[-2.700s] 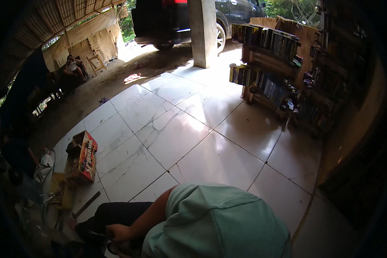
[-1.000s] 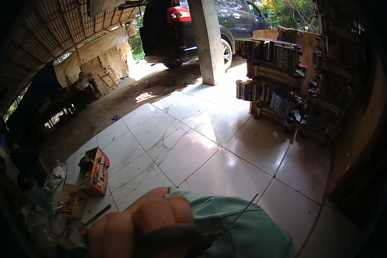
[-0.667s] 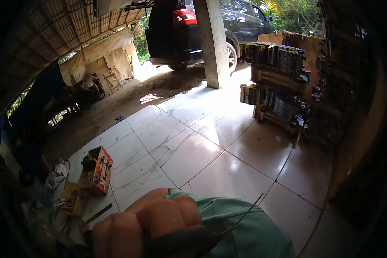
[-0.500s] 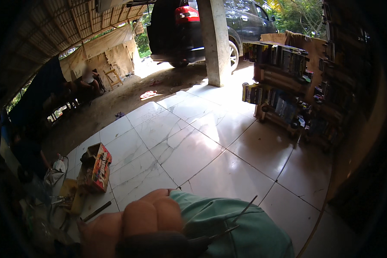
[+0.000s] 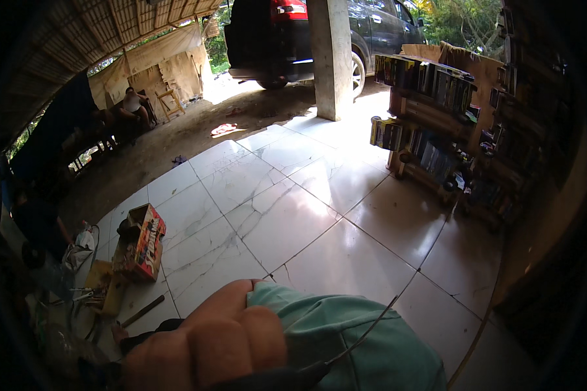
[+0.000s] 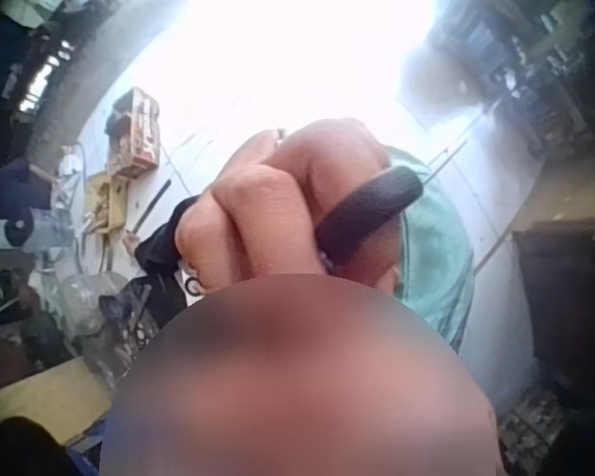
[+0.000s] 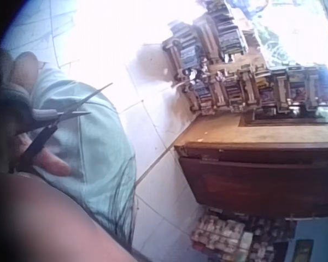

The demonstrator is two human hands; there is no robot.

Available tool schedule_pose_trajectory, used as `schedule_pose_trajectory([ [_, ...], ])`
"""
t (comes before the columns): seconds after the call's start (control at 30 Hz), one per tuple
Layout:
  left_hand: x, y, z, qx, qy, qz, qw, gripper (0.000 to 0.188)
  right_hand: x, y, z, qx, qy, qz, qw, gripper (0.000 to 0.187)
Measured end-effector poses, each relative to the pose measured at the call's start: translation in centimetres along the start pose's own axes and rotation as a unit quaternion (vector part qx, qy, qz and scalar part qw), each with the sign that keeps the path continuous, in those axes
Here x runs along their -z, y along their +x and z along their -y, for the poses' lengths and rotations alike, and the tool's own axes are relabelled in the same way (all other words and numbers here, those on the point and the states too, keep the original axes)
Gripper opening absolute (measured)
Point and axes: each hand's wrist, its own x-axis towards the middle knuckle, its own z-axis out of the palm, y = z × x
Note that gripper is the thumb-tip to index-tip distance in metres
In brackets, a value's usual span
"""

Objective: The person sits on the floor and uses scissors to cut circular wheel-shaped stickers from a printed sheet. They hold the sheet in their left hand and cut around each design with their right hand, placing the cut stickers on the floor.

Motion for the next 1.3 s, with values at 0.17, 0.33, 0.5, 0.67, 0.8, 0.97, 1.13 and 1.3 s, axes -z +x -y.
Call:
schedule_pose_trajectory([
  [0.17, 0.4, 0.2, -0.3, 0.005, 0.02, 0.004, 1.0, 0.046, -2.2, 0.4, 2.3, -0.111, -0.117, -0.108, 0.981, 0.011],
  [0.33, 0.7, 0.1, -0.6, 0.014, 0.048, 0.011, 0.999, 0.047, 0.2, -0.4, 2.0, -0.073, -0.086, -0.071, 0.991, 0.01],
  [0.5, 1.1, 0.6, -1.0, 0.015, 0.068, 0.008, 0.998, 0.048, 1.8, -0.6, 1.8, -0.054, -0.068, -0.037, 0.995, 0.01],
  [0.67, 1.1, 0.9, -1.0, 0.014, 0.074, 0.006, 0.997, 0.049, 1.6, -0.2, 2.3, -0.081, -0.105, -0.059, 0.989, 0.012],
  [0.8, 1.6, 0.6, -0.6, 0.018, 0.083, 0.002, 0.996, 0.049, 1.1, -1.1, 1.8, -0.016, -0.098, -0.115, 0.988, 0.013],
  [0.97, 1.8, 0.9, -1.3, 0.02, 0.104, 0.016, 0.994, 0.051, 0.7, -0.6, 3.3, -0.104, -0.14, -0.144, 0.974, 0.008],
  [1.13, 1.4, -0.5, -1.6, 0.026, 0.119, 0.03, 0.992, 0.052, 1.0, -0.8, 2.9, -0.116, -0.131, -0.143, 0.974, 0.024],
  [1.3, 2.8, 0.2, -1.4, 0.038, 0.13, 0.043, 0.99, 0.053, 4.6, -2.7, 0.1, -0.093, -0.068, -0.075, 0.991, 0.047],
])
